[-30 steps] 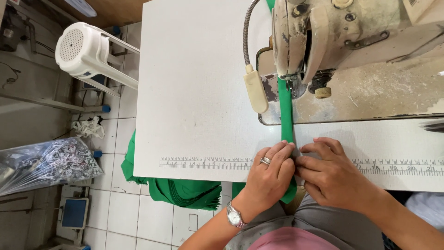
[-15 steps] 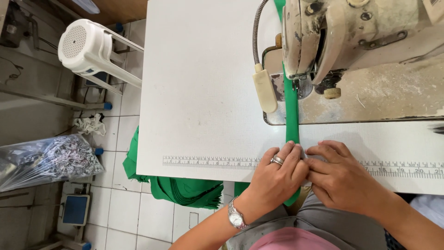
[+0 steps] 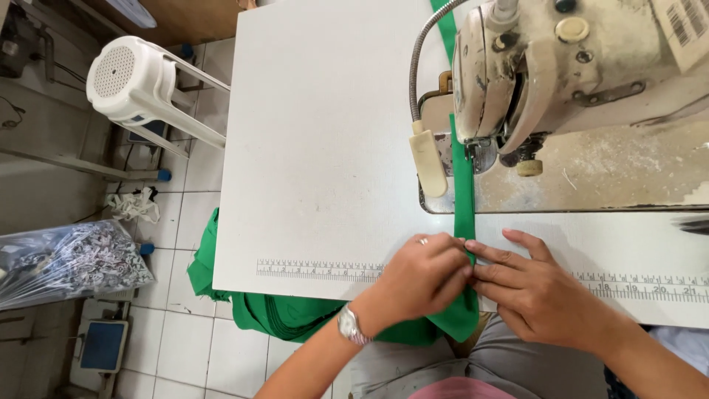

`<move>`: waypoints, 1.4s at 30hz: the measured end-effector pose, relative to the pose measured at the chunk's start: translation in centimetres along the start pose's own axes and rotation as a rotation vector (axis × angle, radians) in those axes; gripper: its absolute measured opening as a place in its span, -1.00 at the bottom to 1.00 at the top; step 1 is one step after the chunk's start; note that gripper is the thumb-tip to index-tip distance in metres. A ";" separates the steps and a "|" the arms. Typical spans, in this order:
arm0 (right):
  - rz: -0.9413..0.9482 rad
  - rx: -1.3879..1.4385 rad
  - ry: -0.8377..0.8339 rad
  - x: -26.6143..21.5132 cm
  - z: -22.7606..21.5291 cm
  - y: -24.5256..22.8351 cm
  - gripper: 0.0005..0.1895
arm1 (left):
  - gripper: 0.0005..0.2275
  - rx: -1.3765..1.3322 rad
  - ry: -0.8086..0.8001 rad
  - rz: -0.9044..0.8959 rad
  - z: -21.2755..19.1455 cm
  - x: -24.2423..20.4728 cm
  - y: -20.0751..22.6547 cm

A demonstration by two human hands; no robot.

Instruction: Folding and sewing green fabric strips using an industrial sewing machine

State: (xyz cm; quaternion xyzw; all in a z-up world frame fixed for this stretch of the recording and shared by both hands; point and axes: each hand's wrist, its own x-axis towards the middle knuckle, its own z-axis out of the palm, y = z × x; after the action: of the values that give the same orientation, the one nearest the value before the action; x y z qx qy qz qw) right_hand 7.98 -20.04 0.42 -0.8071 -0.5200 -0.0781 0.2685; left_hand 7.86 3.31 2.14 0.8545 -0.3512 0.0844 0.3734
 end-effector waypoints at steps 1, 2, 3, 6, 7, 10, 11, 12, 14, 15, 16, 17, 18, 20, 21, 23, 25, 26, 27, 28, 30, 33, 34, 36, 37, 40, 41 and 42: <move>0.002 0.004 0.007 -0.2 0.2 0.1 -0.72 | -0.89 -0.035 0.002 0.022 -0.4 0.6 -0.7; 0.000 0.003 0.008 -0.3 0.3 0.2 -0.72 | -0.89 -0.033 0.003 0.023 -0.5 1.3 -2.0; 0.005 0.007 0.000 -0.3 0.4 0.2 -0.71 | -0.93 0.104 0.042 0.062 -0.7 1.9 -3.2; 0.010 0.004 -0.010 -0.4 0.3 0.3 -0.68 | -0.82 0.249 0.050 0.147 -0.2 3.5 -6.5; 0.006 0.003 -0.015 -0.4 0.3 0.3 -0.67 | -0.80 0.260 0.019 0.185 0.2 3.9 -7.4; 0.005 0.015 -0.023 -0.5 0.2 0.3 -0.65 | -0.84 0.235 -0.049 0.238 -0.5 4.6 -7.4; 0.008 0.015 -0.023 -0.4 0.2 0.3 -0.65 | -0.84 0.234 -0.051 0.239 -0.5 4.8 -7.4; 0.010 0.020 -0.018 -0.4 0.2 0.4 -0.65 | -0.87 0.232 -0.074 0.243 -0.6 5.0 -7.3; 0.012 0.026 -0.013 -0.3 0.2 0.4 -0.66 | -0.89 0.231 -0.098 0.246 -0.9 5.4 -7.1; 0.008 0.025 -0.007 -0.3 0.2 0.5 -0.66 | -0.90 0.238 -0.099 0.261 -1.2 5.6 -6.9; 0.004 0.026 -0.004 -0.3 0.2 0.4 -0.66 | -0.90 0.244 -0.101 0.274 -1.4 5.8 -6.7; 0.004 0.030 -0.005 -0.2 0.2 0.3 -0.66 | -0.90 0.243 -0.102 0.269 -1.3 5.7 -6.6; -0.003 0.016 -0.007 -0.2 0.1 0.3 -0.67 | -0.88 0.248 -0.094 0.272 -1.3 5.8 -6.6; -0.010 0.001 -0.010 -0.1 0.0 0.3 -0.68 | -0.85 0.253 -0.086 0.275 -0.9 5.6 -6.6; -0.011 -0.001 -0.016 -0.1 0.0 0.4 -0.67 | -0.84 0.333 -0.067 0.302 -0.6 5.3 -6.7; -0.012 -0.006 -0.026 -0.1 0.0 0.3 -0.66 | -0.83 0.411 -0.043 0.330 0.0 4.9 -6.3; -0.009 0.028 -0.013 0.1 -0.2 0.2 -0.68 | -0.81 0.531 -0.038 0.347 0.4 4.9 -5.7; -0.013 0.023 -0.020 0.0 -0.2 0.2 -0.68 | -0.81 0.530 -0.030 0.345 0.2 5.0 -5.2; -0.006 0.027 -0.030 -0.1 -0.1 0.3 -0.66 | -0.84 0.567 -0.016 0.338 0.1 5.2 -4.8; 0.001 0.029 -0.041 -0.1 -0.1 0.3 -0.65 | -0.87 0.603 -0.001 0.330 0.0 5.4 -4.4; 0.005 0.044 -0.056 -0.1 -0.1 0.4 -0.65 | -0.88 0.715 -0.015 0.330 0.2 5.4 -4.2; 0.012 0.072 -0.085 -0.2 -0.3 0.7 -0.64 | -0.91 1.012 -0.027 0.377 0.6 5.8 -4.2; 0.017 0.087 -0.097 -0.2 -0.2 0.7 -0.63 | -0.92 1.196 -0.031 0.427 0.6 5.9 -4.3; 0.011 0.092 -0.077 0.2 -0.3 0.9 -0.64 | -0.91 1.001 0.000 0.345 0.7 5.8 -4.4; 0.011 0.100 -0.053 0.4 -0.4 1.0 -0.64 | -0.89 0.802 0.027 0.272 0.8 5.7 -4.4; -0.007 0.079 -0.054 1.0 -0.6 1.9 -0.63 | -0.87 0.679 0.043 0.259 0.6 6.4 -4.9; -0.008 0.072 -0.053 1.1 -0.7 2.2 -0.63 | -0.87 0.681 0.048 0.264 0.7 6.6 -5.2; -0.013 0.071 -0.053 1.3 -0.7 2.4 -0.63 | -0.86 0.628 0.070 0.269 0.6 6.7 -5.5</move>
State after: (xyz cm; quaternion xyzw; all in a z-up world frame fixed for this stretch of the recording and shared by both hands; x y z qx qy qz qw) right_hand 10.75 -20.14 0.74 -0.7954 -0.5346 -0.0398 0.2827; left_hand 16.39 1.88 1.25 0.8703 -0.4046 0.2663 0.0896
